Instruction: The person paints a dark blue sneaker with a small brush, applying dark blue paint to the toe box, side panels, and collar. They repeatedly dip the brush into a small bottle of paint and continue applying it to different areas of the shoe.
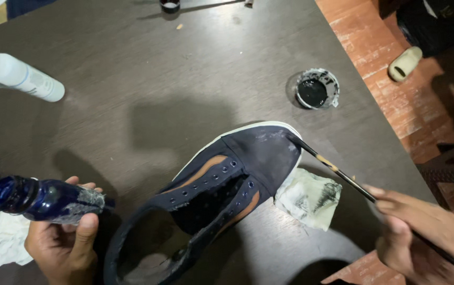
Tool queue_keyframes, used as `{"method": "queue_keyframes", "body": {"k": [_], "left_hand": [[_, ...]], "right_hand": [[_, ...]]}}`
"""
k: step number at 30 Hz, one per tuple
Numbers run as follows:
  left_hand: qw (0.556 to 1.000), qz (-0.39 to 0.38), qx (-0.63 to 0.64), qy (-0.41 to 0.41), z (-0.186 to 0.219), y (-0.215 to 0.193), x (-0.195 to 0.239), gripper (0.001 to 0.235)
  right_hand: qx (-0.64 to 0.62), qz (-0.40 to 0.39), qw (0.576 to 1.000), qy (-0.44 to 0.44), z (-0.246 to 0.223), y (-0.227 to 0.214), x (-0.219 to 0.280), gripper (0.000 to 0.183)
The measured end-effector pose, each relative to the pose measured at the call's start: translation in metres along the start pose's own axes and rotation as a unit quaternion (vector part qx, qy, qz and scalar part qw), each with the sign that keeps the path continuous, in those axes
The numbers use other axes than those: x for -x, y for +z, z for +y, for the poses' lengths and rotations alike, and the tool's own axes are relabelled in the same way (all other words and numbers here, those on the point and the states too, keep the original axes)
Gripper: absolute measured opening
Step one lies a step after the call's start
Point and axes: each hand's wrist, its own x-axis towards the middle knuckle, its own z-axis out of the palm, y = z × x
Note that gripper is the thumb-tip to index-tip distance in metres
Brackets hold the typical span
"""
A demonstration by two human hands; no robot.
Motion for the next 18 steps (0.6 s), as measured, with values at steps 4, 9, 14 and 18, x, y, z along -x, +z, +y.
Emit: {"method": "queue_keyframes", "body": {"k": [4, 9, 14, 18], "left_hand": [[1.000, -0.009, -0.010, 0.009, 0.003, -0.001, 0.000, 0.057], [1.000, -0.008, -0.008, 0.005, -0.004, -0.004, 0.001, 0.056], [0.999, 0.000, 0.038, 0.008, -0.008, -0.001, 0.000, 0.065], [1.000, -0.008, -0.018, -0.006, 0.003, -0.001, 0.000, 0.061]], "right_hand": [[-0.020, -0.160, 0.986, -0.040, 0.012, -0.016, -0.013, 0.027], [0.029, -0.257, 0.966, -0.023, 0.019, -0.058, 0.009, 0.039], [-0.065, -0.401, 0.731, 0.549, 0.190, -0.083, 0.116, 0.074], [-0.068, -0.411, 0.875, 0.247, 0.117, -0.074, 0.050, 0.078]]}}
